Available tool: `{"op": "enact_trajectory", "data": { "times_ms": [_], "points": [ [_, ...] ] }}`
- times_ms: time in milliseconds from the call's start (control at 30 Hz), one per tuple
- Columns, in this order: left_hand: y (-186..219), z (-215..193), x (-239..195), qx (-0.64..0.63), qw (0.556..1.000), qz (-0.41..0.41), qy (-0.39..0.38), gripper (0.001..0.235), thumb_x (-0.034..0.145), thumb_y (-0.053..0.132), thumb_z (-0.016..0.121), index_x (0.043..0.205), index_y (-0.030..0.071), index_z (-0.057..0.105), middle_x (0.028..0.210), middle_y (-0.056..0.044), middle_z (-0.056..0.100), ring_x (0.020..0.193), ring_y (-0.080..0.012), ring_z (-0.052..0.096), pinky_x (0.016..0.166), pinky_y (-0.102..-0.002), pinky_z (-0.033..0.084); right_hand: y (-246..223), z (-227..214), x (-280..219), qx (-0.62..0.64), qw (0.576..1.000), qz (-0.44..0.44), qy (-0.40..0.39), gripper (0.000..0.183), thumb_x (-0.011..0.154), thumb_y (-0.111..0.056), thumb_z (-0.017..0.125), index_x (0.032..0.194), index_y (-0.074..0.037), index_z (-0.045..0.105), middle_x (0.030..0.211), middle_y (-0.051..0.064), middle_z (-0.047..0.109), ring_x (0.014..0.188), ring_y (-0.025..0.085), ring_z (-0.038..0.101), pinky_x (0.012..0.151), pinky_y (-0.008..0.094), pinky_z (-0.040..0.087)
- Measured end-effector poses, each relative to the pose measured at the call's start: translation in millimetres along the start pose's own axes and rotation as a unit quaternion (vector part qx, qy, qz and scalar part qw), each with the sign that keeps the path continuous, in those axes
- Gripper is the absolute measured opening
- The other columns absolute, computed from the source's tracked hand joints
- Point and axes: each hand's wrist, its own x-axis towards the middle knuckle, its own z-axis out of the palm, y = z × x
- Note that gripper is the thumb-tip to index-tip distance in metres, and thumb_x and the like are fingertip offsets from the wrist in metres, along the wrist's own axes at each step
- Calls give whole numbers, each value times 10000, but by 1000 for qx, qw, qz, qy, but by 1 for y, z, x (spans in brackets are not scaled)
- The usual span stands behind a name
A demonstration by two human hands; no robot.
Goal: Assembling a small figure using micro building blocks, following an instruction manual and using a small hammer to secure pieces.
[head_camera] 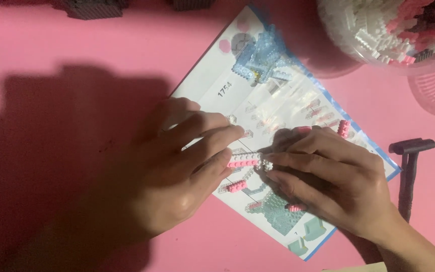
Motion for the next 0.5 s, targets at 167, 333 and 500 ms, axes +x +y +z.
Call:
{"op": "enact_trajectory", "data": {
  "times_ms": [167,333,500],
  "points": [
    [-3,3,-11,22,997,-39,-59,226,1046,0,697,1243,34,590,1214,-56,642,1025,-264,565,1000,-428,439,-4,1,6,-17,1000,-10,-7,226,880,-95,766,1040,65,758,953,141,752,933,287,774,933,383,655],
    [-3,0,-7,25,998,-8,-52,124,1062,20,753,1154,-33,690,1274,-110,614,1097,-335,588,1035,-456,473,-5,2,6,-26,1000,-7,-5,228,880,-92,768,1049,61,768,974,145,768,951,286,788,926,359,658],
    [0,-3,-6,18,999,-17,-38,60,1083,-7,710,1133,-25,681,1259,-93,638,1054,-337,592,1009,-445,478,-6,2,5,-17,1000,14,-2,228,880,-82,756,1056,61,768,983,156,767,954,281,794,949,356,659]
  ]
}}
